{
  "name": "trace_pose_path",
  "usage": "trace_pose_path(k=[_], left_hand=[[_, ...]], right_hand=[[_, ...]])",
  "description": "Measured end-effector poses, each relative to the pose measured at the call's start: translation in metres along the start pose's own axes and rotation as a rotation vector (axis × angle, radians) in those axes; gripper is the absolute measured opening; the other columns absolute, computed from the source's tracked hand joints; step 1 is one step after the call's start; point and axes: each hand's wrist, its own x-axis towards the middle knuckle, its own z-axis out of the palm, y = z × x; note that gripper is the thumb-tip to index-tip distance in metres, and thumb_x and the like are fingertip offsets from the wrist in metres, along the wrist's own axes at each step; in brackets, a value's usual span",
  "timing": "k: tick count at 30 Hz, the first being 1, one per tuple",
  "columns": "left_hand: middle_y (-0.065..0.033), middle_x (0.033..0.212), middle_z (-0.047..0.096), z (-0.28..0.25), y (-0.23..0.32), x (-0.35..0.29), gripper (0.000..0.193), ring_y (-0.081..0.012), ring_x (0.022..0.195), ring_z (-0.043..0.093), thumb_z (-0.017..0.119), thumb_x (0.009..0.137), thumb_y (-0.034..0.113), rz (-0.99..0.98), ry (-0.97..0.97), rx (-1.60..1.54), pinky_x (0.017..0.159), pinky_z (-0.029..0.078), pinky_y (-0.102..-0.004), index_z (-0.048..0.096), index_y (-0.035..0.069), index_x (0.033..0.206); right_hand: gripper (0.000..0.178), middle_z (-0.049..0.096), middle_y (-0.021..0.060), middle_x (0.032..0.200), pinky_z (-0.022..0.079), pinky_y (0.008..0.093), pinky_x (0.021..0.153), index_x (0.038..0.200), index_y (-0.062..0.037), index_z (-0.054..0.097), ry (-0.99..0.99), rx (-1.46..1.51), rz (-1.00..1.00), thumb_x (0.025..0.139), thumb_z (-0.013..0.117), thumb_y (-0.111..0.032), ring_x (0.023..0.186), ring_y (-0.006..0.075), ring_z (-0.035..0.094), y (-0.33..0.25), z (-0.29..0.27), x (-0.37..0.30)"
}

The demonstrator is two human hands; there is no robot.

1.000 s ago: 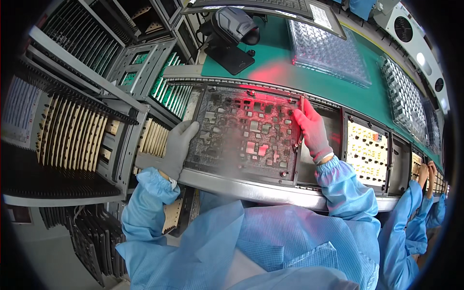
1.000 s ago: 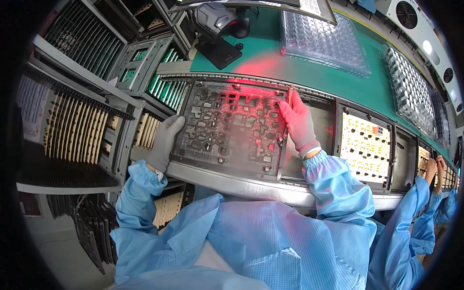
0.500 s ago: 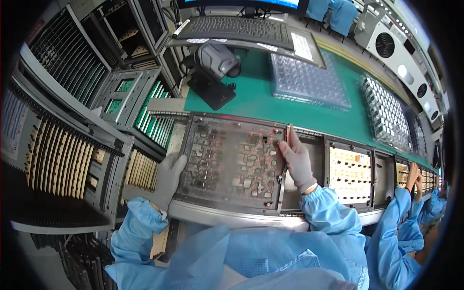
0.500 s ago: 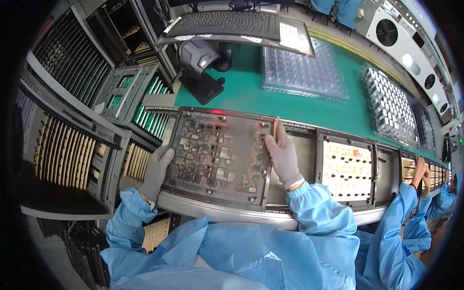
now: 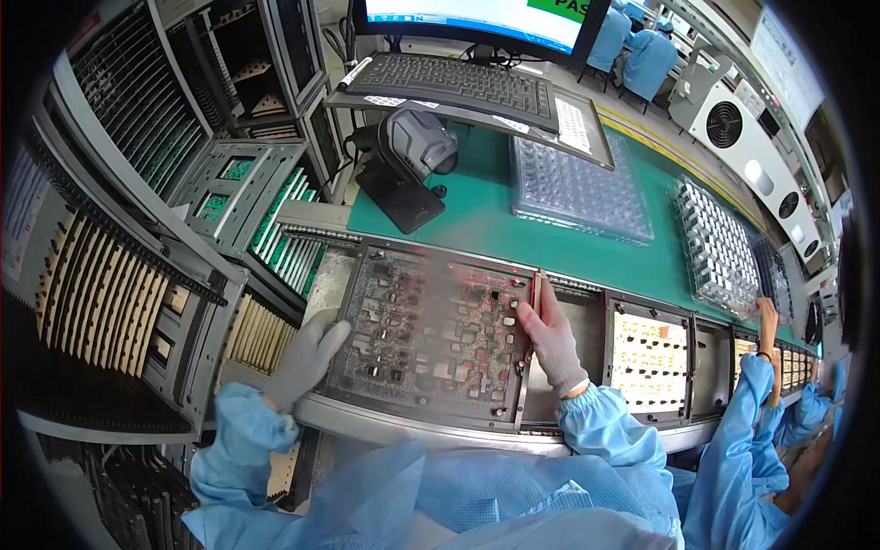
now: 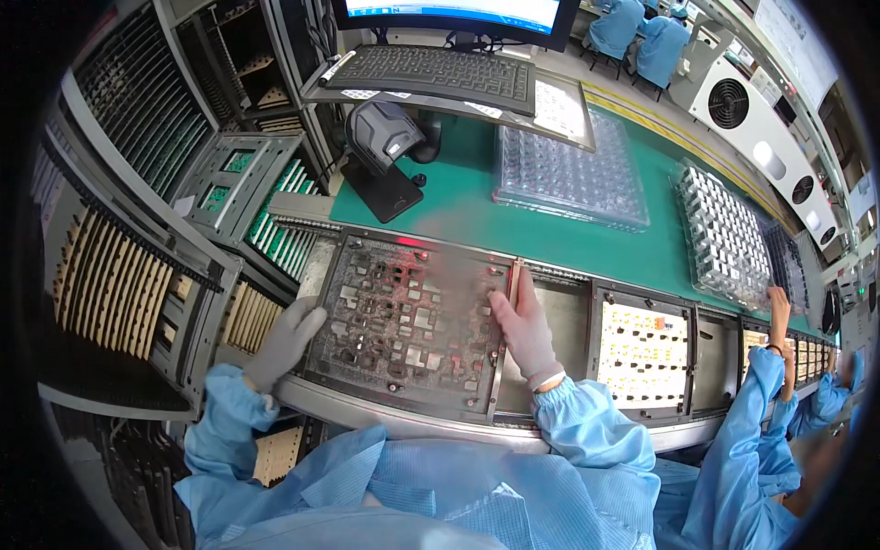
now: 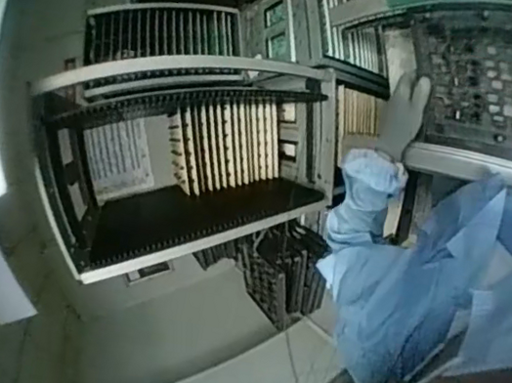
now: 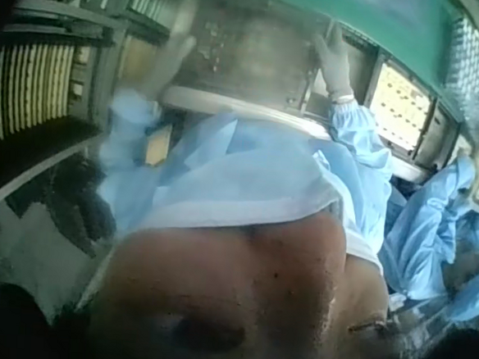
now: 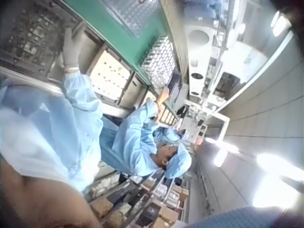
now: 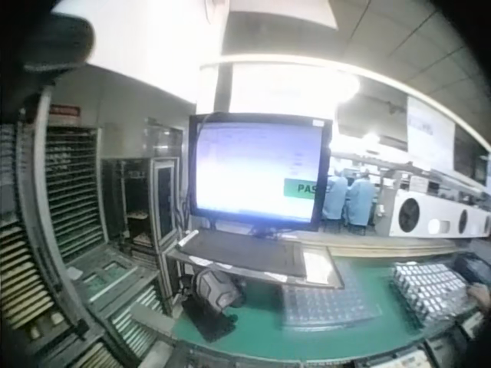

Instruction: Placing printed circuit boards into a testing fixture, monitoring results on a computer, and sorting them into storage racks.

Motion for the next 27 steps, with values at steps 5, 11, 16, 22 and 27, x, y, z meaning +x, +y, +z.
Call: trace_pose_path(k=[5,11,16,22,27], left_hand=[[-0.016,0.105,0.064,-0.102,0.078,-0.007,0.035,-0.0307,0.098,0.061,0.063,0.089,0.027,0.07,0.613,0.695,0.089,0.048,-0.0369,0.06,0.004,0.115],[-0.0092,0.159,0.01,-0.464,0.017,-0.137,0.069,-0.0233,0.146,0.013,0.048,0.095,0.026,0.043,1.143,1.886,0.116,0.027,-0.0314,0.012,0.019,0.154],[-0.011,0.135,0.045,-0.501,-0.02,-0.099,0.042,-0.0267,0.119,0.047,0.049,0.095,0.026,-0.085,1.226,1.714,0.093,0.045,-0.0388,0.041,0.013,0.133],[-0.0235,0.106,0.066,-0.39,0.041,-0.116,0.032,-0.0409,0.094,0.065,0.044,0.095,0.02,-0.723,0.858,1.546,0.08,0.052,-0.0508,0.063,0.002,0.113],[-0.0162,0.076,0.068,-0.31,0.11,-0.056,0.015,-0.0314,0.069,0.067,0.058,0.082,0.013,-0.188,1.261,1.859,0.063,0.053,-0.0428,0.073,0.007,0.08]], right_hand=[[0.079,0.028,0.0203,0.153,0.034,0.0324,0.106,0.151,-0.0003,0.013,0.211,-0.13,0.049,0.094,0.06,-0.028,0.138,0.0258,0.033,-0.005,-0.001,-0.02],[0.078,0.03,0.0216,0.151,0.036,0.0363,0.106,0.15,-0.0004,0.018,0.154,-0.283,-0.118,0.092,0.061,-0.03,0.137,0.0308,0.035,-0.009,-0.008,-0.037],[0.076,0.031,0.0229,0.15,0.031,0.039,0.111,0.147,0.0012,0.024,0.146,-0.518,-0.246,0.089,0.064,-0.027,0.138,0.0356,0.032,-0.005,-0.008,-0.029],[0.069,0.035,0.0186,0.149,0.038,0.0327,0.103,0.149,0.0002,0.022,-0.027,-0.151,-0.328,0.093,0.059,-0.016,0.13,0.0263,0.043,-0.034,-0.006,-0.052],[0.064,0.035,0.0169,0.149,0.031,0.0359,0.109,0.149,-0.001,0.025,0.129,-0.303,-0.233,0.094,0.054,-0.013,0.136,0.026,0.035,-0.021,-0.061,-0.075]])
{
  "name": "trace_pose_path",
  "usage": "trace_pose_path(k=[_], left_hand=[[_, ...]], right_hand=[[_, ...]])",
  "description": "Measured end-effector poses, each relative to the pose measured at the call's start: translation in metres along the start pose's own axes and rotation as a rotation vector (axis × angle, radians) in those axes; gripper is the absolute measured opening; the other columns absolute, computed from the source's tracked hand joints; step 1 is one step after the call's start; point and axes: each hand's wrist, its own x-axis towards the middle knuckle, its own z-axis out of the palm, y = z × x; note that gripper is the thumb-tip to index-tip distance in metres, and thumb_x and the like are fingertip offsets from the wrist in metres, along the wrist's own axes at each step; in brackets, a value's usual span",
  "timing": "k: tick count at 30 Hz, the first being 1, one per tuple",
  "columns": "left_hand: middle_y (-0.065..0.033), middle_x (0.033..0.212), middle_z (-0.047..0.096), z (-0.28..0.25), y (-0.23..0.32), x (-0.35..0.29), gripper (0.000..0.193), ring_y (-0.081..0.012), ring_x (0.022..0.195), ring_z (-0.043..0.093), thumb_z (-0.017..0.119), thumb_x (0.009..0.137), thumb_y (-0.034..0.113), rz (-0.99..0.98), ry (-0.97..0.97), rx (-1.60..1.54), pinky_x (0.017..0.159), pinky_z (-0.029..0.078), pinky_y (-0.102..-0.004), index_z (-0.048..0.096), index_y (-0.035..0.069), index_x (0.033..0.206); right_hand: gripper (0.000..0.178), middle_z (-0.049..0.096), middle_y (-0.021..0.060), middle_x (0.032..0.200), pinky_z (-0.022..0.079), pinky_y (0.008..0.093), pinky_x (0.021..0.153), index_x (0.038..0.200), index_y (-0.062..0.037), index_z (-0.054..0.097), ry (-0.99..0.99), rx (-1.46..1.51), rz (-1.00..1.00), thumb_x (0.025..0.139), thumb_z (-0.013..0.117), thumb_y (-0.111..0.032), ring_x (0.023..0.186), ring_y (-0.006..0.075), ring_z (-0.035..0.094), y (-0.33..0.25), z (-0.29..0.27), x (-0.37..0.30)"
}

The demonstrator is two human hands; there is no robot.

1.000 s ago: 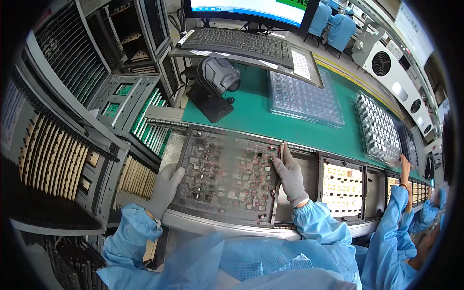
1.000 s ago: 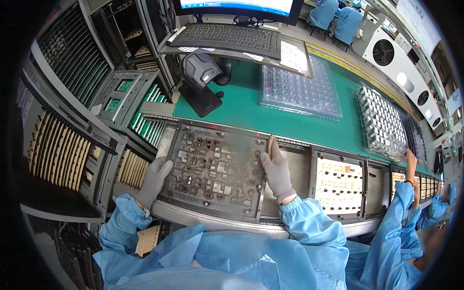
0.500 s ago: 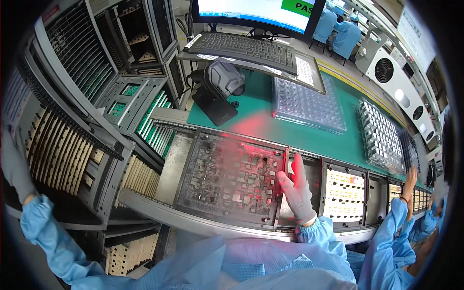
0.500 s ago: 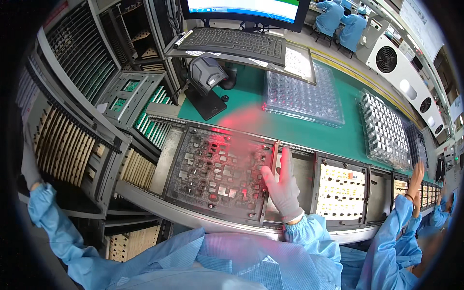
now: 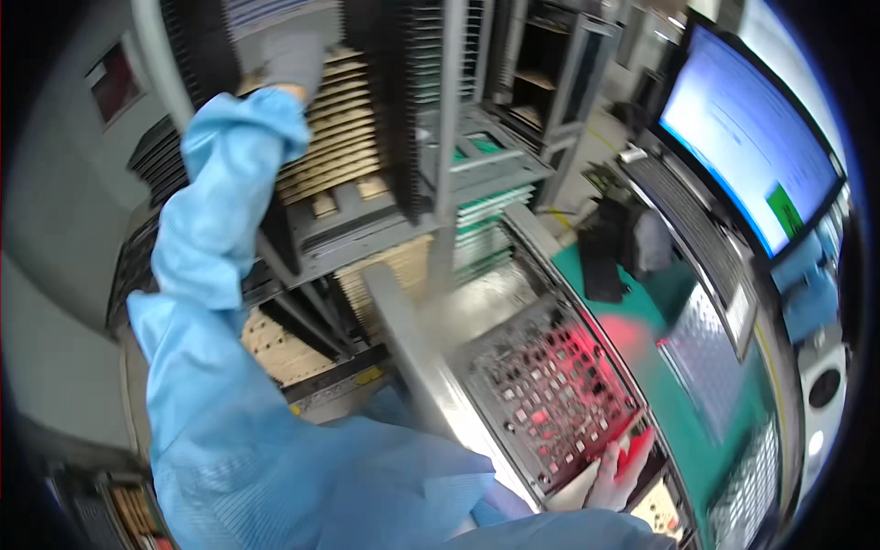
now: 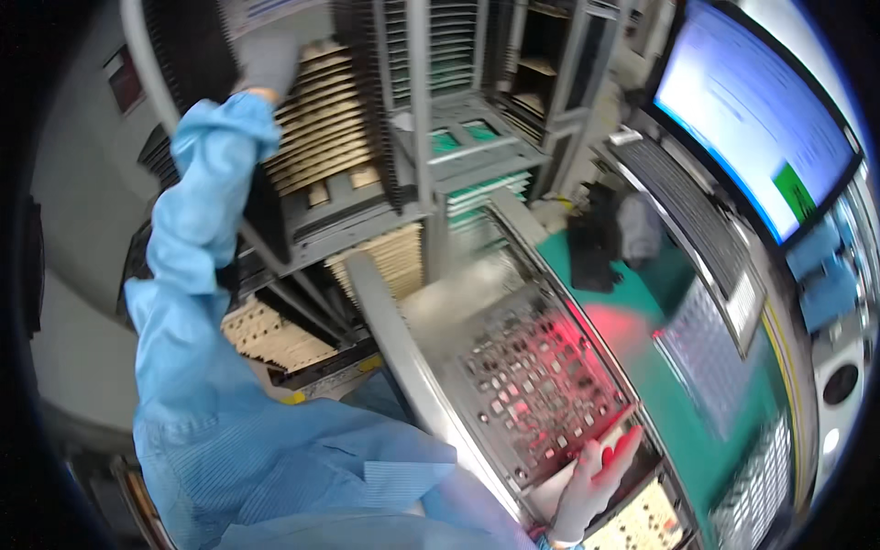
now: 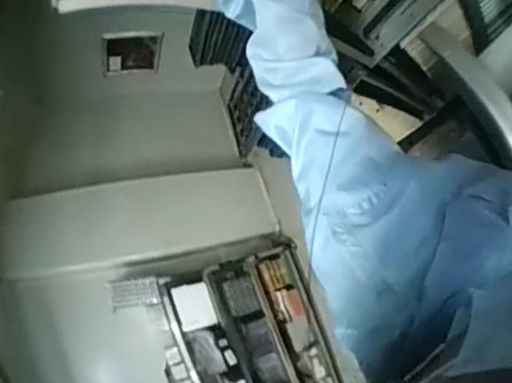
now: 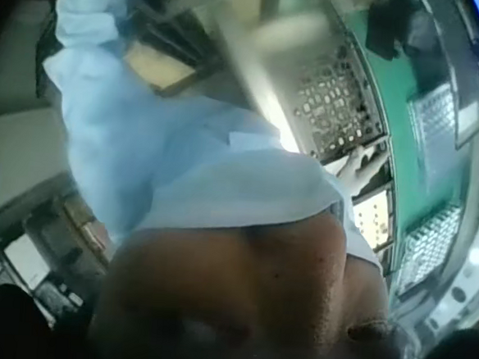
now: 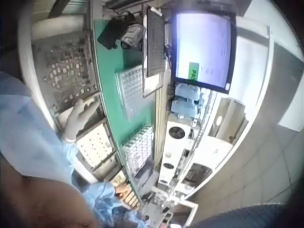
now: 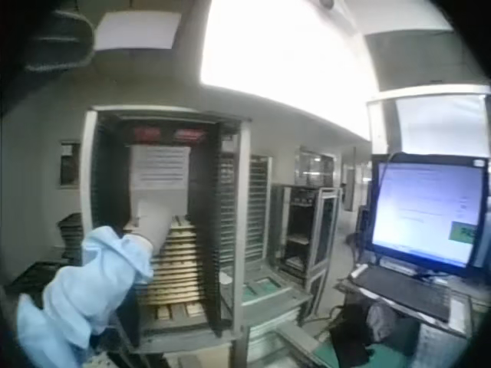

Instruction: Placing printed circuit boards into a testing fixture, monitoring results on a computer, and sorting them into storage racks.

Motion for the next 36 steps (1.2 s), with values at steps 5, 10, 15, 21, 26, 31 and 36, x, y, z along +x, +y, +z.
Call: trace_pose_path(k=[5,10,15,21,26,31,36], left_hand=[[-0.0093,0.095,0.07,0.064,-0.068,0.058,0.033,-0.0275,0.076,0.066,0.06,0.092,0.024,-0.263,-0.201,0.441,0.096,0.045,-0.0505,0.06,0.003,0.118],[-0.0145,0.087,0.07,0.121,-0.097,0.07,0.018,-0.0319,0.086,0.068,0.059,0.081,0.016,-0.419,-0.011,0.107,0.081,0.051,-0.0449,0.074,0.009,0.087],[-0.0121,0.085,0.067,0.15,0.003,0.045,0.016,-0.028,0.079,0.066,0.053,0.084,0.01,0.27,-0.036,0.225,0.072,0.055,-0.0405,0.069,0.009,0.081],[-0.0123,0.088,0.064,0.102,-0.017,0.024,0.014,-0.0286,0.091,0.062,0.058,0.076,0.005,0.285,-0.159,0.183,0.089,0.047,-0.0425,0.067,0.006,0.085],[-0.014,0.087,0.067,-0.072,0.019,-0.027,0.009,-0.0252,0.094,0.062,0.062,0.075,0.005,0.423,-0.269,0.093,0.118,0.023,-0.0467,0.07,0.004,0.074],[-0.0088,0.068,0.053,-0.19,0.04,-0.087,0.01,-0.0221,0.075,0.058,0.065,0.066,0.0,0.604,0.221,-0.319,0.108,0.041,-0.0548,0.055,0.0,0.068],[-0.0067,0.082,0.058,-0.234,0.069,-0.106,0.022,-0.0225,0.089,0.059,0.073,0.068,0.014,0.804,0.337,-0.84,0.101,0.044,-0.0622,0.061,0.002,0.083]], right_hand=[[0.067,0.027,0.0148,0.154,0.027,0.0353,0.11,0.153,-0.0089,0.016,-0.113,0.083,-0.078,0.098,0.053,-0.022,0.138,0.0223,0.031,0.041,-0.01,0.005],[0.064,0.033,0.0149,0.151,0.029,0.0341,0.109,0.15,-0.0045,0.023,-0.066,0.119,-0.006,0.096,0.054,-0.017,0.136,0.0234,0.035,-0.009,-0.001,-0.01],[0.063,0.041,0.0101,0.145,0.042,0.0305,0.098,0.149,-0.0059,0.029,0.077,-0.051,-0.153,0.096,0.058,-0.025,0.12,0.0184,0.049,-0.016,0.019,-0.002],[0.061,0.043,0.0143,0.144,0.04,0.0344,0.102,0.146,-0.0038,0.033,0.024,-0.061,-0.211,0.093,0.06,-0.019,0.127,0.0234,0.046,-0.04,0.034,0.003],[0.058,0.042,0.0155,0.144,0.034,0.0356,0.109,0.144,-0.001,0.036,-0.005,-0.061,-0.104,0.092,0.059,-0.01,0.132,0.025,0.042,-0.042,0.046,-0.004],[0.045,0.048,0.0201,0.138,0.04,0.0367,0.103,0.131,-0.0016,0.053,0.172,-0.064,-0.318,0.086,0.062,-0.005,0.127,0.0299,0.047,-0.057,0.055,-0.002],[0.025,0.062,0.0195,0.116,0.042,0.036,0.097,0.109,0.0018,0.064,-0.163,0.265,-0.394,0.088,0.051,0.0,0.111,0.0261,0.058,-0.089,0.063,-0.008]])
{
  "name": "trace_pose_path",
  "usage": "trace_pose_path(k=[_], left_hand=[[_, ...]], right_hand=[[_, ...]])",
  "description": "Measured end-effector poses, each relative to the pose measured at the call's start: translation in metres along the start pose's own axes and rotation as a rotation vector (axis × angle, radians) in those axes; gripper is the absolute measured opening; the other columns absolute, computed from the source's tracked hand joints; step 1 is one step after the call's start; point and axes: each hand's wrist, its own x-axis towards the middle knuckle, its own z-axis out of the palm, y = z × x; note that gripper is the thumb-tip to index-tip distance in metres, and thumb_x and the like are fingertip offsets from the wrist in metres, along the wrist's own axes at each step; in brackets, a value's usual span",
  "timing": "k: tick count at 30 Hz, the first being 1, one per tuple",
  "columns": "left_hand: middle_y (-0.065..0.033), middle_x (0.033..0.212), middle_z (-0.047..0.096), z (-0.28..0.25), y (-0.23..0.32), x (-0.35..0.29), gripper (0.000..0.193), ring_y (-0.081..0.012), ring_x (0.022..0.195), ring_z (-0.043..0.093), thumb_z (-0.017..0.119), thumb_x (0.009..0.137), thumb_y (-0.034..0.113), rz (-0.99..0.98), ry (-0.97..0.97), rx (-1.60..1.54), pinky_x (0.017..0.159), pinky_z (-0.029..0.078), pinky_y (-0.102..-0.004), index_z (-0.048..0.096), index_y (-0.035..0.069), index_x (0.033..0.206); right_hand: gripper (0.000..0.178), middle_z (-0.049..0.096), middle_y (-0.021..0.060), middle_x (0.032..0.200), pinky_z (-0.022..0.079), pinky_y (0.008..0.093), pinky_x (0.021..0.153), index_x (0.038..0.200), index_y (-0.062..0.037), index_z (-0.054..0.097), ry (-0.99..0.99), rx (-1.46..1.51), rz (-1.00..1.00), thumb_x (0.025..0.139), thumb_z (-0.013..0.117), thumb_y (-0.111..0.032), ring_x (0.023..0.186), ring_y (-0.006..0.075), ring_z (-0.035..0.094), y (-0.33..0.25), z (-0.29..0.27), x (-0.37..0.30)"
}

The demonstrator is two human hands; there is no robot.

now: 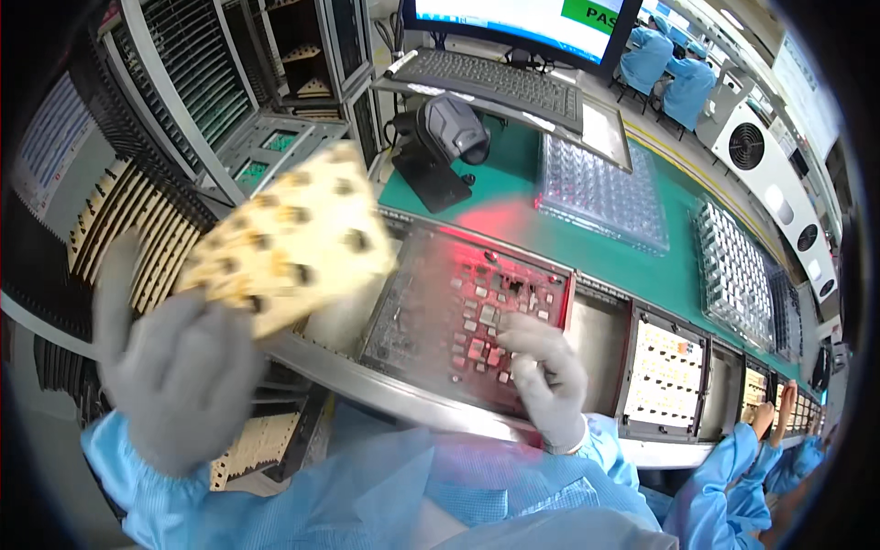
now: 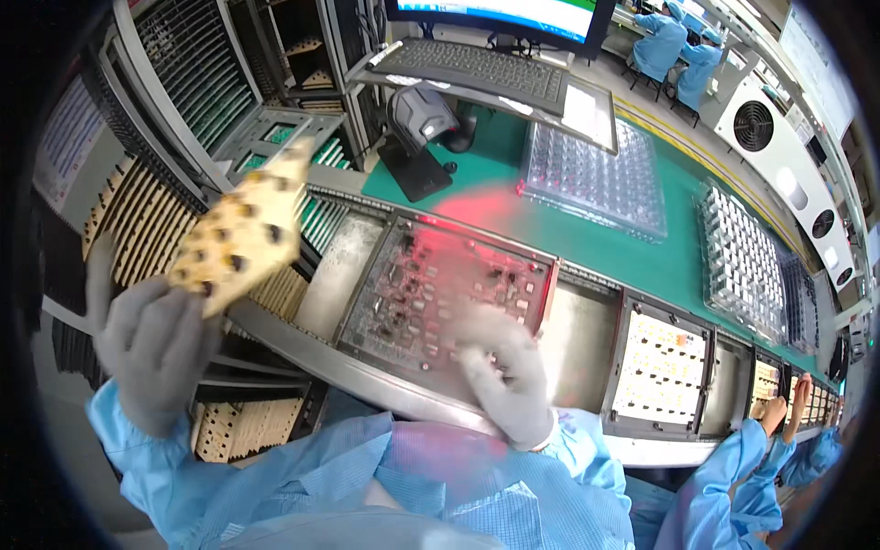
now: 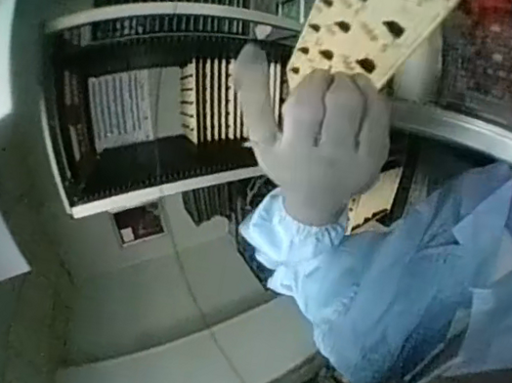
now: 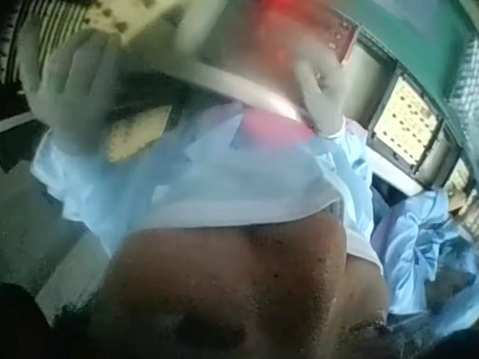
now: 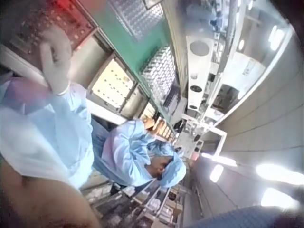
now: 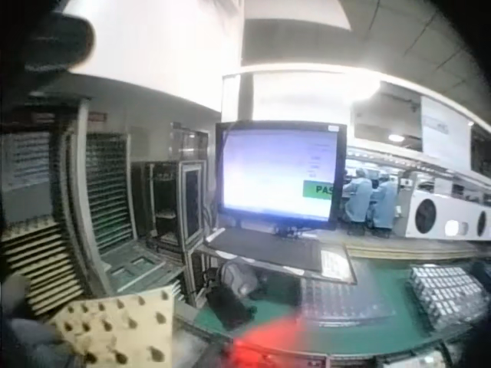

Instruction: Placing printed circuit boards into a testing fixture, monitoring results on a computer, and sorting them into storage racks.

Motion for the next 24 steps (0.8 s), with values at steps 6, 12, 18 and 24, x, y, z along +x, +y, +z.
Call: trace_pose_path(k=[6,12,18,24], left_hand=[[-0.0051,0.073,0.056,0.071,0.054,0.041,0.011,-0.0193,0.076,0.057,0.059,0.072,0.017,0.692,0.206,-0.302,0.087,0.053,-0.0367,0.059,0.006,0.072],[-0.0063,0.077,0.059,0.11,0.097,0.054,0.015,-0.0183,0.074,0.059,0.058,0.076,0.02,0.365,0.345,-0.561,0.089,0.044,-0.0368,0.062,0.006,0.08],[-0.0034,0.087,0.062,0.173,0.091,0.034,0.018,-0.0193,0.089,0.061,0.06,0.08,0.017,-0.185,0.126,-0.769,0.108,0.032,-0.0493,0.063,0.01,0.097],[-0.0097,0.103,0.064,0.235,0.11,-0.026,0.025,-0.0293,0.1,0.058,0.059,0.086,0.017,-0.462,-0.036,-0.877,0.107,0.034,-0.0488,0.062,0.011,0.111]], right_hand=[[0.038,0.064,0.0083,0.107,0.047,0.0325,0.088,0.118,0.0005,0.059,-0.036,0.29,0.44,0.088,0.063,-0.022,0.101,0.0195,0.059,0.002,0.026,-0.022],[0.037,0.065,0.0105,0.107,0.051,0.0315,0.079,0.11,0.0042,0.06,0.292,0.669,0.628,0.095,0.05,-0.028,0.096,0.0209,0.063,0.019,0.022,-0.034],[0.041,0.051,0.0145,0.137,0.038,0.0537,0.108,0.136,0.0018,0.043,0.25,1.036,0.289,0.095,0.043,-0.007,0.129,0.0288,0.048,0.059,-0.007,-0.008],[0.054,0.044,0.0151,0.142,0.042,0.0495,0.105,0.145,-0.0005,0.026,0.138,1.516,0.497,0.093,0.041,-0.003,0.123,0.0372,0.05,0.076,-0.028,0.003]])
